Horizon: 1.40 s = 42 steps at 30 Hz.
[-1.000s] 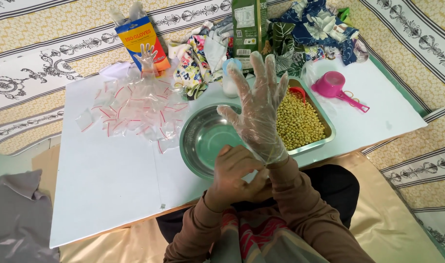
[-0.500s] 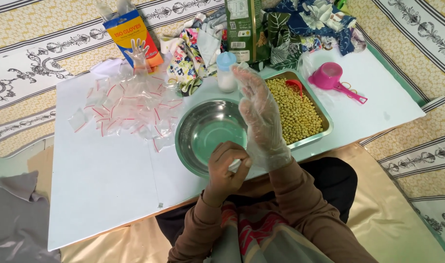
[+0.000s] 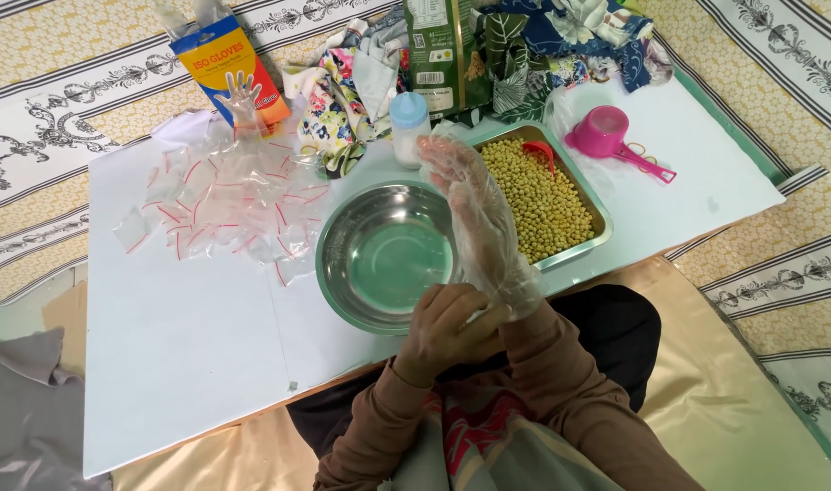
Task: The person is putting on thin plastic disposable gloves before starting to work with the food items.
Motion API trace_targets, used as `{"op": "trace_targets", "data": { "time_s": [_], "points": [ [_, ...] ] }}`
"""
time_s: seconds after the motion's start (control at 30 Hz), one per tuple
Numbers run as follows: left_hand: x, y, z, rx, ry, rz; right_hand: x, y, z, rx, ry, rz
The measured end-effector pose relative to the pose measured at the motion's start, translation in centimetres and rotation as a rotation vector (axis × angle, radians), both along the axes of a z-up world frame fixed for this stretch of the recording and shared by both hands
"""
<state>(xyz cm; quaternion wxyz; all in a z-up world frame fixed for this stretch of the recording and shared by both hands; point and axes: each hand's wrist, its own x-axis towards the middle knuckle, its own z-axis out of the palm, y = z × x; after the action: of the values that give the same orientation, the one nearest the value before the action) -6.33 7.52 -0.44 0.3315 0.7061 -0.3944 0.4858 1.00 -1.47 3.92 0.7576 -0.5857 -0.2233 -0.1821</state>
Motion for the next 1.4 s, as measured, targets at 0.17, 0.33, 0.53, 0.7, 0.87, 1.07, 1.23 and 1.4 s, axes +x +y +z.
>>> {"op": "trace_targets", "data": {
  "time_s": [0.17,0.33,0.53,0.7,0.87,1.07,1.23,1.4],
  "points": [
    [-0.8,-0.8,-3.4,-0.101,-0.088,-0.021,1.4,-3.0,0.1,0.636,-0.134,0.819],
    [0.2,-1.6,-3.4,-0.415,0.502,-0.355,0.2,-4.2,-0.2,1.152,0.01,1.153],
    [2.3,-3.6,-5.0,-0.566,1.012,-0.845,-0.8,-3.5,-0.4,1.372,-0.006,1.321],
    [0.9,-6.2,-6.9,-0.527,1.19,-0.871,-1.1,-4.2,-0.5,1.362,-0.093,1.293],
    [-0.3,-7.4,-11.2,-0.678,1.246,-1.006,-1.7,-5.0,-1.0,1.314,-0.104,1.17],
    [-1.2,-5.9,-8.0,-0.382,1.198,-0.811,-1.7,-5.7,-0.7,0.985,-0.133,1.039],
    [-1.3,-4.9,-8.4,-0.277,1.237,-0.84,-3.1,-6.1,-0.4,0.47,-0.108,0.735],
    [-1.4,-3.0,-3.3,-0.177,1.23,-0.699,-3.9,-8.8,-1.7,0.162,-0.093,0.373]
  ]
}}
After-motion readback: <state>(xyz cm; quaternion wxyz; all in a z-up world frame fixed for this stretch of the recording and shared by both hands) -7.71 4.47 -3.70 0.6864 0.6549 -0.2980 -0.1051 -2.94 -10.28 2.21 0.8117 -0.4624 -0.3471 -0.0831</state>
